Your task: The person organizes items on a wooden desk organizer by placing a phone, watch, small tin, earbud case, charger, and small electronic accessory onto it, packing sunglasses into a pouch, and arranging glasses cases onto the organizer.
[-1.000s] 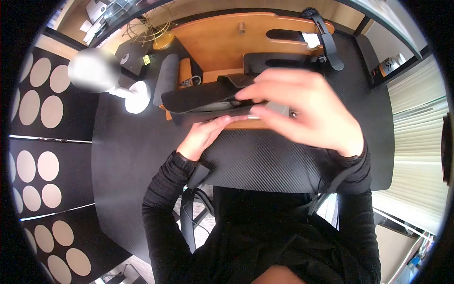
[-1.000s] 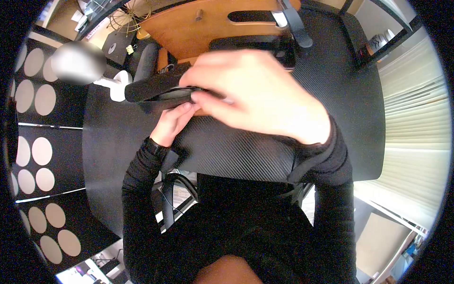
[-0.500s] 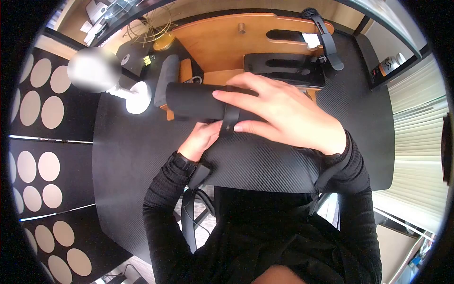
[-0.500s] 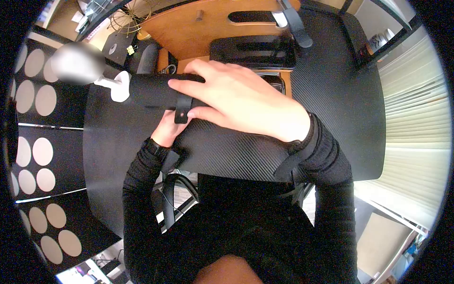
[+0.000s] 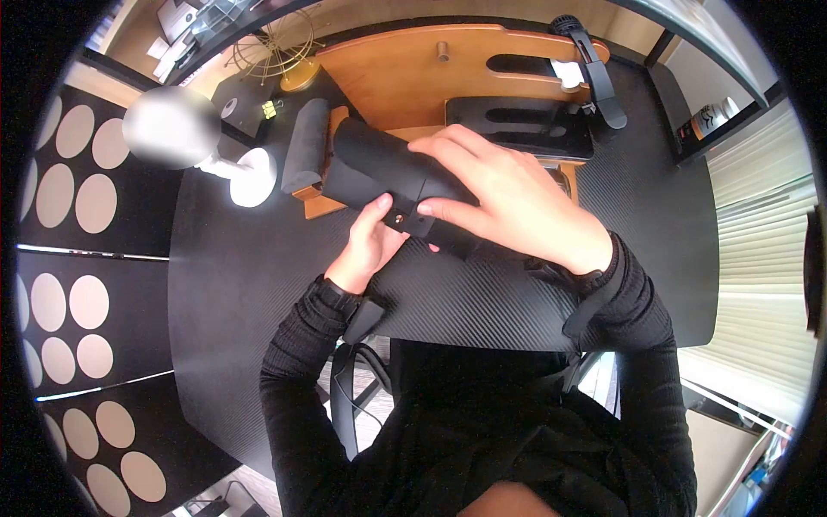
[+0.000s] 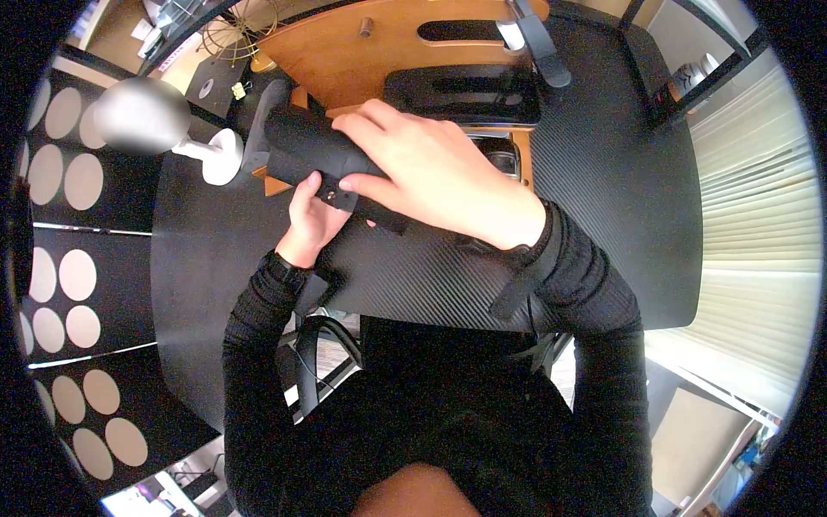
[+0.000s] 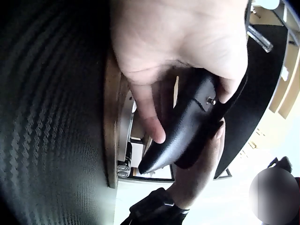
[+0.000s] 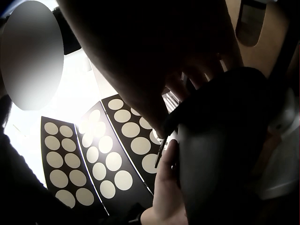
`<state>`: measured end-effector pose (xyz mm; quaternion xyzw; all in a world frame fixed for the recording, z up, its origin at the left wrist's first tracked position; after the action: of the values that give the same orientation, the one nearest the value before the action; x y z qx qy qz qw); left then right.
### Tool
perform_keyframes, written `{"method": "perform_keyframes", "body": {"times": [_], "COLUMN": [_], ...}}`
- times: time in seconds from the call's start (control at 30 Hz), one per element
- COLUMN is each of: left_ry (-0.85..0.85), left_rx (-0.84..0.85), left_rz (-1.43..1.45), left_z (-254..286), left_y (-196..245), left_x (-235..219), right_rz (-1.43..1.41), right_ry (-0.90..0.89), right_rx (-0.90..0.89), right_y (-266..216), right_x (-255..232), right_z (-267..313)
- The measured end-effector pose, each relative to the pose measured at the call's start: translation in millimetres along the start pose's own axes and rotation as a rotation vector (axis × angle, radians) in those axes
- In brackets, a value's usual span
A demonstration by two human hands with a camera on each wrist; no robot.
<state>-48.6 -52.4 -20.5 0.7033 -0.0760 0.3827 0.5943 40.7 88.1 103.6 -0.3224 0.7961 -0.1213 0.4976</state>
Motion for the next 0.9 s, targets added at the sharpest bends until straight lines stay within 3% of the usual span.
{"method": "perform_keyframes", "body": {"times": [0.03,0.07,0.13,0.23,0.37,0.43,0.5,0.67,0.73,0.77,0.87,0.9], "left_ry": [-0.105,-0.105,-0.006,-0.012,0.057,0.169,0.2,0.255,0.294,0.169,0.115,-0.005], "left_rx": [0.028,0.028,0.11,0.063,0.029,0.015,0.009,0.03,-0.053,-0.035,0.07,0.088], "left_rz": [0.039,0.039,-0.068,-0.078,-0.136,-0.16,-0.165,-0.201,-0.086,0.039,0.011,0.178], "left_z": [-2,-2,-4,-5,-5,-6,-6,-9,-8,-7,-3,-5], "left_y": [2,0,1,0,2,2,2,4,2,3,6,8], "left_x": [7,7,1,3,10,12,10,11,7,2,-1,3], "right_rz": [0.001,0.009,0.018,0.012,-0.044,-0.055,-0.132,-0.075,-0.053,-0.068,-0.093,-0.105], "right_ry": [0.0,-0.006,-0.01,-0.06,-0.018,0.004,-0.084,-0.166,-0.189,-0.182,-0.138,-0.106], "right_rx": [0.0,0.029,0.059,0.11,0.025,0.005,0.099,0.14,0.149,0.144,0.147,0.153], "right_y": [2,5,8,12,15,13,14,13,13,11,11,12], "right_x": [1,2,2,4,1,-2,-3,0,3,5,3,2], "right_z": [0,0,0,1,0,-1,-2,0,2,2,2,1]}}
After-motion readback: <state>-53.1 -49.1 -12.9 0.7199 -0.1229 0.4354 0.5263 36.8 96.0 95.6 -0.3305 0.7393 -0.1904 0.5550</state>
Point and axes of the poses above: each hand's wrist, its own z-axis away from the middle knuckle, its own x-axis out of the palm, y = z × x, the point moved 6 cm from there along -z, towards the middle knuckle, and after that the axes turned 1 degree about z, right-handed, at the moved point
